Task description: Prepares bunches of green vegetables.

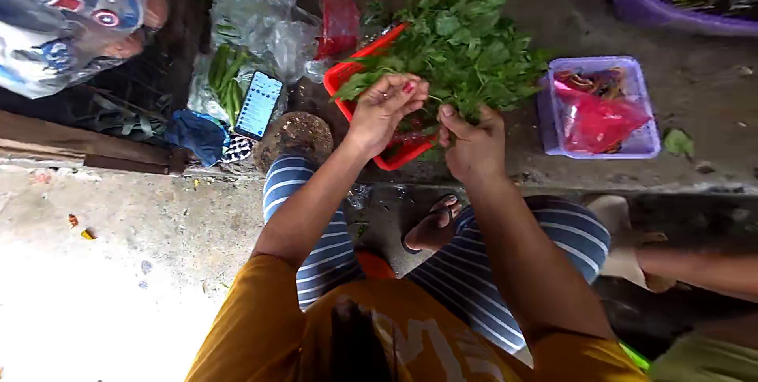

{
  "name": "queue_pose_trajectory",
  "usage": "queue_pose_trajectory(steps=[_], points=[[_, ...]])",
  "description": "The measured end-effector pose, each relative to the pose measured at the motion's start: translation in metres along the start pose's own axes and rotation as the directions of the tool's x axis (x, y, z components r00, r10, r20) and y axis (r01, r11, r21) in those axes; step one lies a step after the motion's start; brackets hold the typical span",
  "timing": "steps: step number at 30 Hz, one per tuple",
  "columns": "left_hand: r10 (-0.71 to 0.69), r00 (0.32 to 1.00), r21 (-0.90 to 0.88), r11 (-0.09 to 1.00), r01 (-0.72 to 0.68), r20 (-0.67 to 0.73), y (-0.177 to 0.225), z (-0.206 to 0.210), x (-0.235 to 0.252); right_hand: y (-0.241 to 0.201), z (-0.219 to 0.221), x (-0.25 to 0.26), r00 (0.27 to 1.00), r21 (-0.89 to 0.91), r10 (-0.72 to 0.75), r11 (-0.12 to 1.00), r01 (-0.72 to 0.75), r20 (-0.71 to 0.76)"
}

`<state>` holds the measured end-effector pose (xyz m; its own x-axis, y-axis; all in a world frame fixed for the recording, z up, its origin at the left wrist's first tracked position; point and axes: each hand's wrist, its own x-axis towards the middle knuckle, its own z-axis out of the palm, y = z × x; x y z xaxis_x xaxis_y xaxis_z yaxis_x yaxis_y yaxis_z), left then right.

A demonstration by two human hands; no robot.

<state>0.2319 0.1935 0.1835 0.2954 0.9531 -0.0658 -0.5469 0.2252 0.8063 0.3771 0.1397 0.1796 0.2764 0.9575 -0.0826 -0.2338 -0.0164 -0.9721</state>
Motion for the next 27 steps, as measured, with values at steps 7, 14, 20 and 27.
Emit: queue_pose_trajectory(steps=[7, 14, 20, 27], points=[[0.076, 0.992, -0.131, 0.987, -0.089, -0.104, 0.005, -0.014, 0.010, -0.019, -0.033, 0.021, 0.982, 0.110, -0.140, 0.982, 0.154, -0.125], [-0.093, 0.989, 0.304, 0.945, 0.123, -0.114, 0.008, -0.017, 0.007, -0.036, -0.054, 0.000, 0.953, -0.294, -0.002, 0.951, 0.095, 0.304], [-0.105, 0.988, 0.769, 0.639, -0.022, 0.115, -0.014, 0.005, -0.008, -0.014, -0.013, 0.002, 0.958, 0.051, 0.283, 0.958, -0.281, -0.038], [-0.089, 0.880, 0.883, 0.112, -0.456, 0.466, -0.025, 0.001, -0.013, 0.005, -0.019, 0.006, 0.936, 0.090, 0.341, 0.938, -0.334, -0.082]])
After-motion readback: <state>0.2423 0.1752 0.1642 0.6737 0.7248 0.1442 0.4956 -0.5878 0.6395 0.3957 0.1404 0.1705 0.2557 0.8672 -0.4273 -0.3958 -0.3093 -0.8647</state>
